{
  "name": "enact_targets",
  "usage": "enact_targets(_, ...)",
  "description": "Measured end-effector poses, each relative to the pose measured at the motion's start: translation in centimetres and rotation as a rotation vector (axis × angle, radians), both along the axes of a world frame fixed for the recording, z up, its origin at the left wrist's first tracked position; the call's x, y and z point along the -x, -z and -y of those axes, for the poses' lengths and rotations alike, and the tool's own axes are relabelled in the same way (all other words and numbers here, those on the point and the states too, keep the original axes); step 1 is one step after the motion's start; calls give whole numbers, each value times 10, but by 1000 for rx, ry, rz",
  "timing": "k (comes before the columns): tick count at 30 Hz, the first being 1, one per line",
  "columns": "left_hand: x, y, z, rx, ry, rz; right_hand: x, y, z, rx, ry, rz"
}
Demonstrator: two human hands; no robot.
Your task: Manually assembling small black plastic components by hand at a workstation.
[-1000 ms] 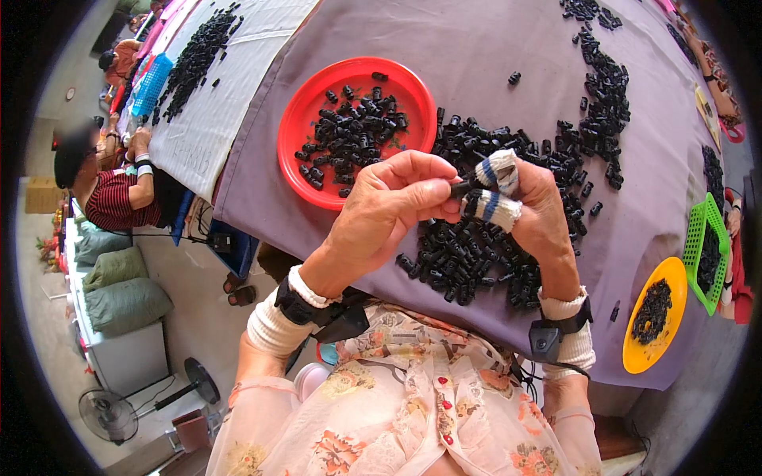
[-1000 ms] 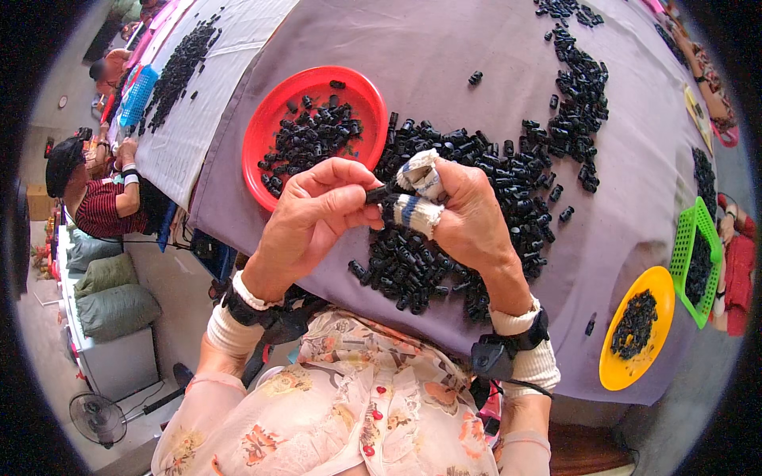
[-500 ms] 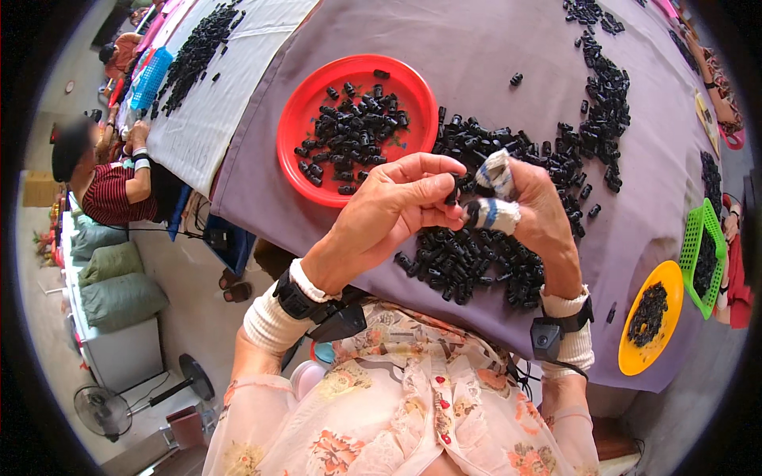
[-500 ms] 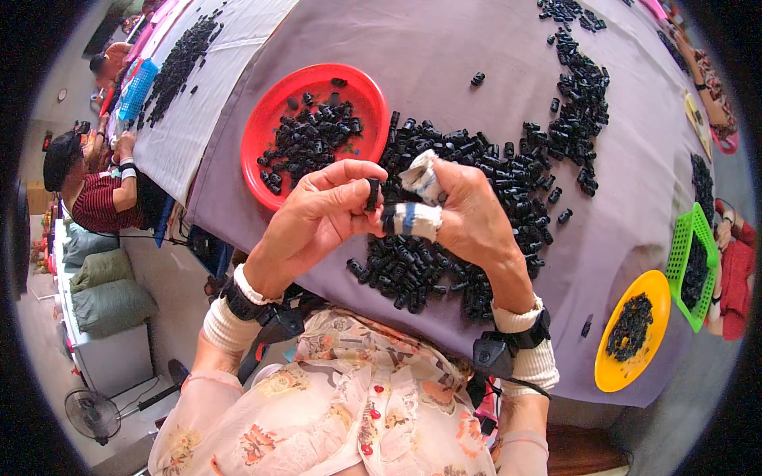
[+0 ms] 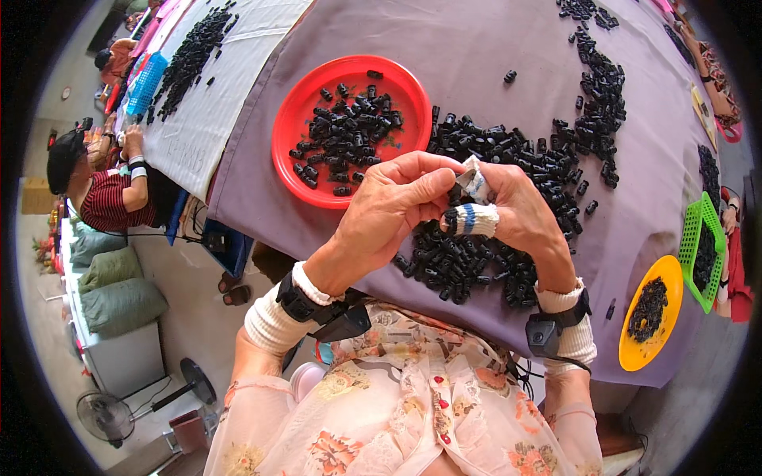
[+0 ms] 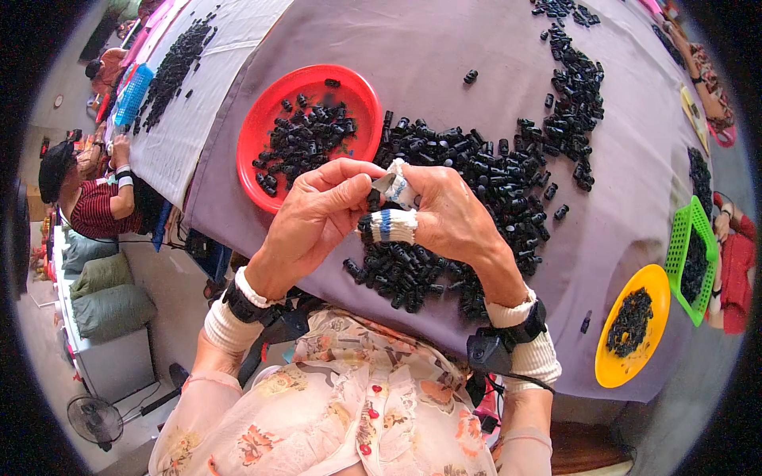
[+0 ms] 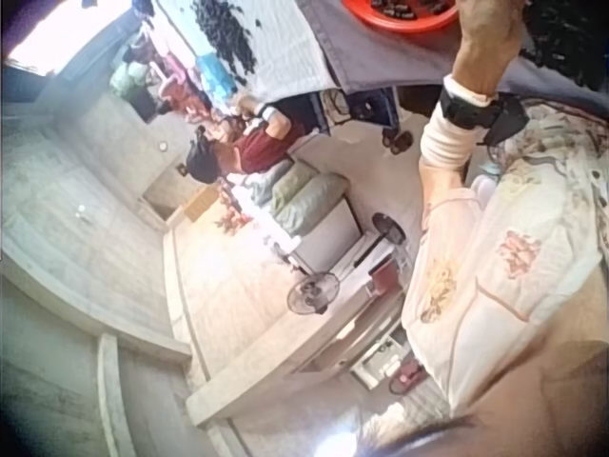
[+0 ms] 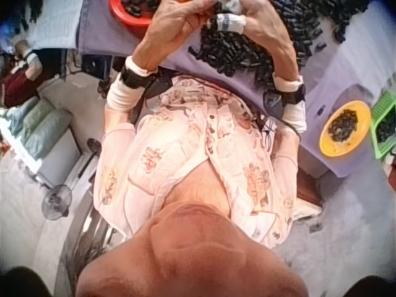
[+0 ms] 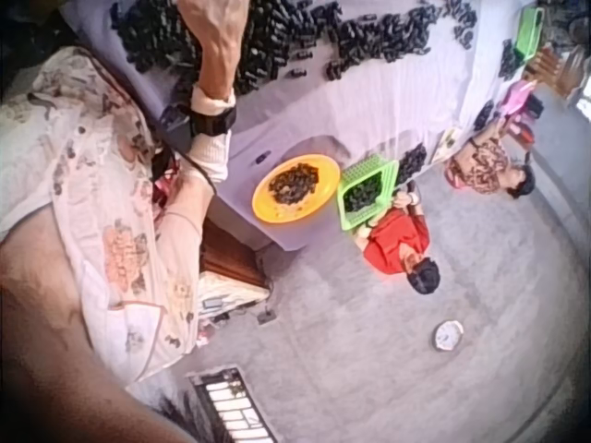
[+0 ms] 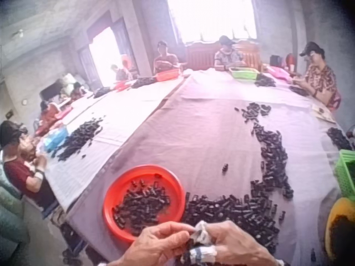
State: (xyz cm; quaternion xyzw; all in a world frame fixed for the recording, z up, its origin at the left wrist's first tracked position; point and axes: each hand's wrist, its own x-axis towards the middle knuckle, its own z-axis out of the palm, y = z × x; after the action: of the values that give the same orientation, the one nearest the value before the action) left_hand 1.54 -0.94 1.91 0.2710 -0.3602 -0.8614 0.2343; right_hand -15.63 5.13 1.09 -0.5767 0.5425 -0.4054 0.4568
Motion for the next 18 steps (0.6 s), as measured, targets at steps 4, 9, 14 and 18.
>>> enact_targets(4,0,-1,0,-2,1,2,1,1,1,32,-12,11)
enact_targets(9,-1,0,1,4,16,-13,0,1,0,29,-23,1)
enact_targets(14,-2,2,2,-2,14,-14,-1,1,0,43,-34,8)
enact_targets(18,-2,5,2,-9,16,-11,-2,1,-1,17,-53,30)
